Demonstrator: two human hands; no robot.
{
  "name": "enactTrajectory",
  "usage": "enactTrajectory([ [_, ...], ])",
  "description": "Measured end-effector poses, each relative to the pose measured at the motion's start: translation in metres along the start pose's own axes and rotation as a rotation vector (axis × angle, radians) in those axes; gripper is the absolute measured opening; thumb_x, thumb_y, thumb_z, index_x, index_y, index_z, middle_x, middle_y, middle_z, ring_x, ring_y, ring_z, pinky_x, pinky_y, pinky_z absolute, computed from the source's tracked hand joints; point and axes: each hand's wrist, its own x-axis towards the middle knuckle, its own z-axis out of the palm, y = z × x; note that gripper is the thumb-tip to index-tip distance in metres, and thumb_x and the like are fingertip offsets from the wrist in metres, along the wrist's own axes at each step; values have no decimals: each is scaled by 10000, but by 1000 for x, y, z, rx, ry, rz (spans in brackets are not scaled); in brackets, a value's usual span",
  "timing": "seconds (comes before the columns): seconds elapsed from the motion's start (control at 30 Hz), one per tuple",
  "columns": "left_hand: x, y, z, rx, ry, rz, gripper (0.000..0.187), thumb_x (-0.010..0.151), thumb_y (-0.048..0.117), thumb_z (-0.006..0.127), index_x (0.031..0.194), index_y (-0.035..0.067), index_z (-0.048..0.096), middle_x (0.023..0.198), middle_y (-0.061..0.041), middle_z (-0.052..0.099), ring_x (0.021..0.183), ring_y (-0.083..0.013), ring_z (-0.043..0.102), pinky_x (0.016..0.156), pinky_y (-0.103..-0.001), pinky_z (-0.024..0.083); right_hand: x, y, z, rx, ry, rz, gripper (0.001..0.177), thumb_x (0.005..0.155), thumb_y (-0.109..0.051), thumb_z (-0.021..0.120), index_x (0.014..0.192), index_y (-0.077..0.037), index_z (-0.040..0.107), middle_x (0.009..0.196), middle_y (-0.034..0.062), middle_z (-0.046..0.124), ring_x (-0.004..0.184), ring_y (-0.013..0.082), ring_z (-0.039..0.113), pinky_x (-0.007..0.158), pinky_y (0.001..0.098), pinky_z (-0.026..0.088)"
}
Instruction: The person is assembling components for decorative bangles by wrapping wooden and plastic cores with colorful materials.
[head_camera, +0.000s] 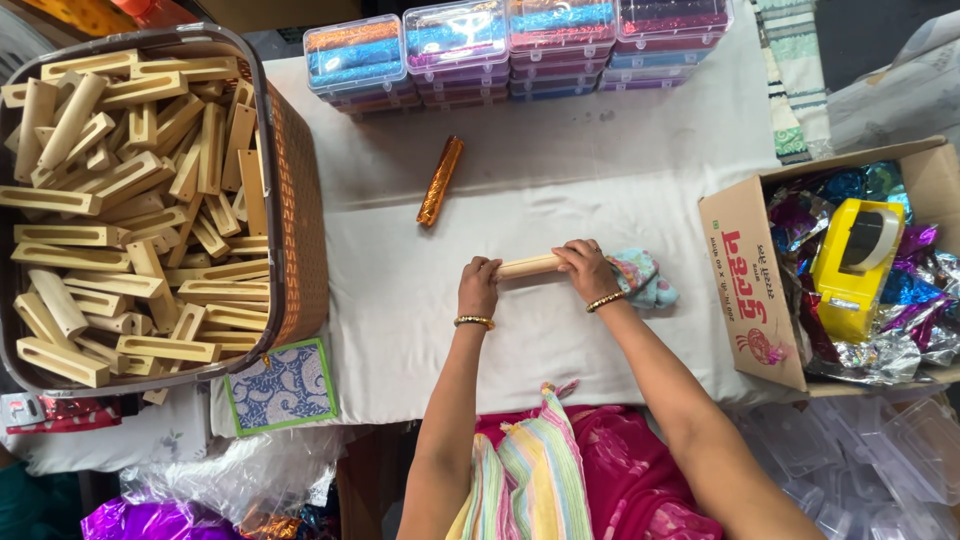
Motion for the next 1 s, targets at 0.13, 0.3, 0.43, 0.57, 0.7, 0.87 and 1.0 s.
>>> enactTrajectory([
  [0.13,8,1,-5,18,-80,-76,238,848,14,720,1076,76,751,952,-89,658,906,-308,620,808,-406,531,1,10,6,36,10,29,306,819,-120,790,1120,-106,741,1068,58,685,1017,310,605,901,425,524],
  [0.3,16,-11,-4,72,-122,-32,195,850,-24,687,1002,85,744,908,-84,647,905,-310,623,805,-416,532,13,5,-1,-27,-23,76,306,751,-114,813,1051,-114,752,1022,46,691,1051,322,588,915,430,514],
  [0.43,27,0,-8,-3,-108,-135,162,819,30,721,971,84,735,1000,-100,622,858,-297,635,760,-411,539,18,10,2,-67,-17,110,287,759,-68,793,1038,-131,778,1067,103,654,1026,332,567,904,422,519],
  [0.57,33,-11,-2,24,-177,-194,130,848,77,736,978,86,743,970,-101,633,867,-300,642,768,-419,535,16,-1,-3,-164,5,-46,282,820,-72,774,1093,-139,759,1092,41,703,1063,261,626,896,411,519],
  [0.7,34,-16,-1,49,-194,-197,123,867,90,740,988,95,755,975,-100,649,895,-305,644,790,-419,538,16,-18,-10,-247,35,-174,355,765,-129,793,1116,-108,739,1120,29,728,1095,238,667,900,416,519],
  [0.87,26,-2,-6,244,-106,222,290,803,21,729,1074,121,724,1100,-66,676,1005,-302,625,826,-409,560,18,-6,-1,-256,20,-171,379,780,-104,793,1154,-101,736,1115,25,735,1066,225,676,887,390,539],
  [1.0,21,2,-7,215,-144,223,422,773,0,747,1169,130,682,1092,-46,681,1047,-296,607,829,-398,570,24,-9,-9,-243,-10,-195,377,791,-86,786,1163,-88,729,1109,33,732,1050,235,681,860,384,553],
])
